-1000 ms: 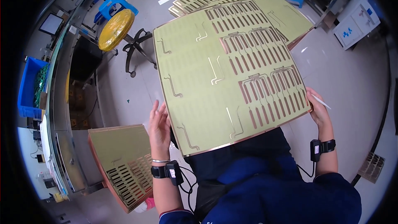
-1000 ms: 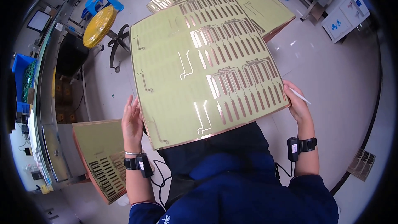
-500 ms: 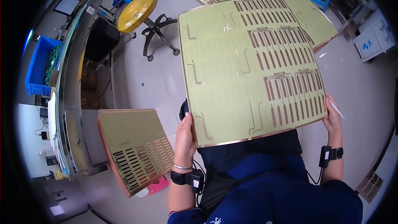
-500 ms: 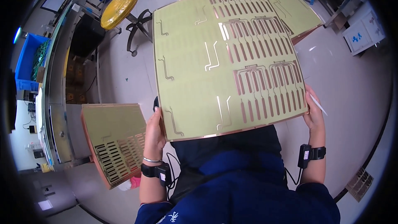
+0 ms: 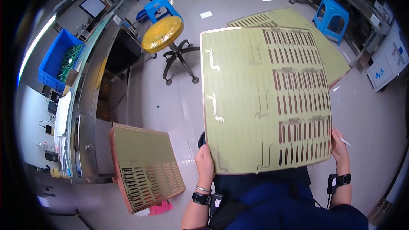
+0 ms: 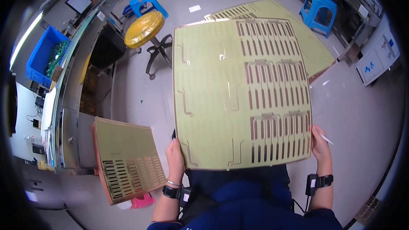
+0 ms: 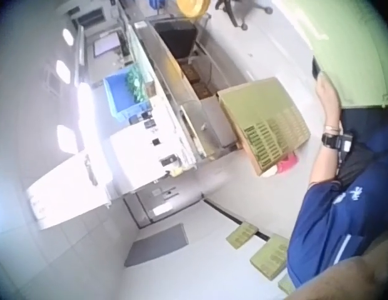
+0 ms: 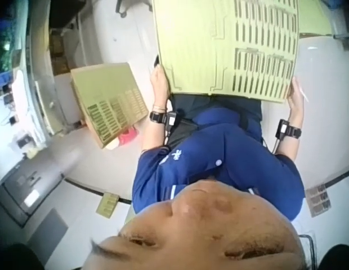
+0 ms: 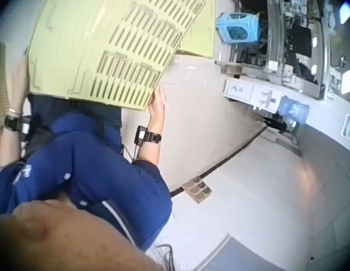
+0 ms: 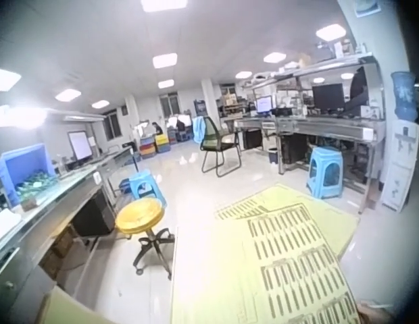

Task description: Marking specific areas on flexible yellow circuit boards with a white pen as part of a quality check or assembly process.

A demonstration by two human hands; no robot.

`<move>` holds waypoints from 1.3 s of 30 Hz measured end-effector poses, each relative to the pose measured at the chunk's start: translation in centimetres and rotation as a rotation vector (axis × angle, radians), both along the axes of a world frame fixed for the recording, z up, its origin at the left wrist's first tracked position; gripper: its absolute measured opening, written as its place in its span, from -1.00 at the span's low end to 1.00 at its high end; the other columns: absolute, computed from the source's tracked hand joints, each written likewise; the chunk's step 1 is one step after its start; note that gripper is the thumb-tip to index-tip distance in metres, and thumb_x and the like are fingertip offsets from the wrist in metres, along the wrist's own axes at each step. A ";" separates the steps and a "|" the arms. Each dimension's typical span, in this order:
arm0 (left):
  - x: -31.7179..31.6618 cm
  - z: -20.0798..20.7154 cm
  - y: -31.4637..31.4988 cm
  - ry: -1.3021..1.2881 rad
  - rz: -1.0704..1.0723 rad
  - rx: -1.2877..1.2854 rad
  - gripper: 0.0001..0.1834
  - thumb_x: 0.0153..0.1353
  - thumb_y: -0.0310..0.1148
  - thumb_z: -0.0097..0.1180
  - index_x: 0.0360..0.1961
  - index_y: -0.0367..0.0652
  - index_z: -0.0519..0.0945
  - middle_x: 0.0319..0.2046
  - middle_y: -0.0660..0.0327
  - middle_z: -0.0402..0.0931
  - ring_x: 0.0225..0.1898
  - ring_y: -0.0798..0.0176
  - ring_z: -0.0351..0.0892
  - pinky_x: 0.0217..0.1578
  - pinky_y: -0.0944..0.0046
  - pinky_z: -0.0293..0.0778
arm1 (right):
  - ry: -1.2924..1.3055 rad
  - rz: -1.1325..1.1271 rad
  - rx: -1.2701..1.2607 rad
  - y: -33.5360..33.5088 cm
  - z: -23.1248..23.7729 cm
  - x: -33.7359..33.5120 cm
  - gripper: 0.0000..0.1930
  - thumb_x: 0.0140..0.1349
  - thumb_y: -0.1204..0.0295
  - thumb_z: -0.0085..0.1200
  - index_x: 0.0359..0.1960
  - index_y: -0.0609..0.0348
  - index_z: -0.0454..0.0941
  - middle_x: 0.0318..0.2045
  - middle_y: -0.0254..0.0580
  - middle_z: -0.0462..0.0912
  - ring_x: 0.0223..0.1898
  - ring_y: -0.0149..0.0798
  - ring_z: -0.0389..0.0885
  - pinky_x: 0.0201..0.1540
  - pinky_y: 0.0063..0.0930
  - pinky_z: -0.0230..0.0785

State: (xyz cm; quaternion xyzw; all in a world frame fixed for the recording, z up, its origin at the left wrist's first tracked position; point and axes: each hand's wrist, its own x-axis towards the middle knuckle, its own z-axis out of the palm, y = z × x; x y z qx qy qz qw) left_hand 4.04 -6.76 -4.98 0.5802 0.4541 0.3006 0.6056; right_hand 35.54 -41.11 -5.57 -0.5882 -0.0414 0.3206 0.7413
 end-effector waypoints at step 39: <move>-1.1 8.6 11.1 -0.191 -0.209 0.138 -0.70 0.39 -0.32 -0.20 0.01 -0.30 0.38 -0.29 0.15 0.49 -0.32 0.38 0.48 -0.27 0.36 0.46 | -0.348 -0.175 0.253 9.9 11.0 1.0 -0.86 0.34 0.34 -0.07 -0.22 0.12 0.45 -0.47 -0.48 0.50 -0.45 -0.62 0.44 -0.38 -0.73 0.36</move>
